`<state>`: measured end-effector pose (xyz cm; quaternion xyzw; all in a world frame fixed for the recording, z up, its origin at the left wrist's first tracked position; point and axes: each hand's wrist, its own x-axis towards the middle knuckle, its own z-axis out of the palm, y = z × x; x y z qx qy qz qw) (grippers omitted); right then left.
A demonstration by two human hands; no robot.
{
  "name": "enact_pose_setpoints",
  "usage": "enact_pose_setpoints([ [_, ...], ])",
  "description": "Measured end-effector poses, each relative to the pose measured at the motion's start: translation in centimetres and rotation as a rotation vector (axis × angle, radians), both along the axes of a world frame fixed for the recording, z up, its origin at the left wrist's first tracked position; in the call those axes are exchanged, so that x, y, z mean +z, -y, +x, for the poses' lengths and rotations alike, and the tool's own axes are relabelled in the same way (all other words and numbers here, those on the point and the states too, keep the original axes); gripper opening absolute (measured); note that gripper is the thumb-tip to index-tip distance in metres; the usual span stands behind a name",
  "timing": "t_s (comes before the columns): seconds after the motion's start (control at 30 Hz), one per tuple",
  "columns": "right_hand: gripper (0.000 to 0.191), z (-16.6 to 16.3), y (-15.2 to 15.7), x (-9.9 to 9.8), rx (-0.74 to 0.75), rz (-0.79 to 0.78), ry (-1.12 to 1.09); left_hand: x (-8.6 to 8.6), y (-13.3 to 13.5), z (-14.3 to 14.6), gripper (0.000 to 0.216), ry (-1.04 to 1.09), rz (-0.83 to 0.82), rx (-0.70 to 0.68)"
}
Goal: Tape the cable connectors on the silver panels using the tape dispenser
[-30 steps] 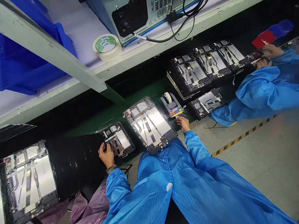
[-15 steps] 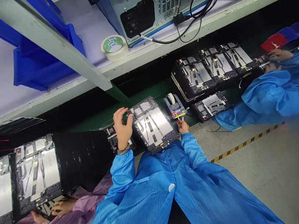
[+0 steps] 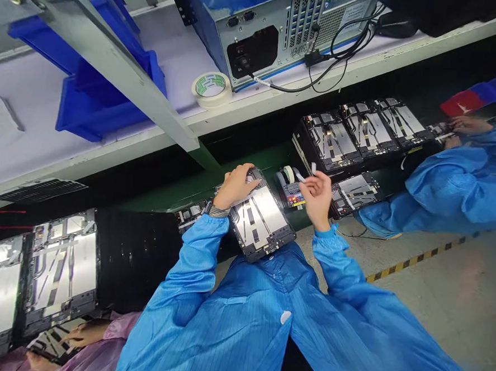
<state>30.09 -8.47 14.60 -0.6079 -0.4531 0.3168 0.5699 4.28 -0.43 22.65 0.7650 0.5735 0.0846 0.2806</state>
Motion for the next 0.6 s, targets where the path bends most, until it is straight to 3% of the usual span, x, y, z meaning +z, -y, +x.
enact_pose_setpoints([
  [0.1, 0.069, -2.4, -4.8, 3.3, 0.319, 0.082, 0.132, -0.2, -0.6, -1.1, 0.06, 0.052, -0.086, -0.005],
  [0.27, 0.086, -4.7, -9.9, 4.1, 0.681, 0.099, 0.331, -0.4, -1.2, -1.3, 0.066, 0.104, -0.128, -0.026],
  [0.47, 0.104, -4.8, -10.9, 5.3, 0.839, 0.066, 0.46, -0.5, -1.8, -1.4, 0.067, 0.075, -0.136, -0.015],
  [0.6, 0.096, -4.4, -11.4, 6.3, 0.794, 0.05, 0.421, -0.5, -2.5, -1.8, 0.063, 0.079, -0.15, -0.053],
])
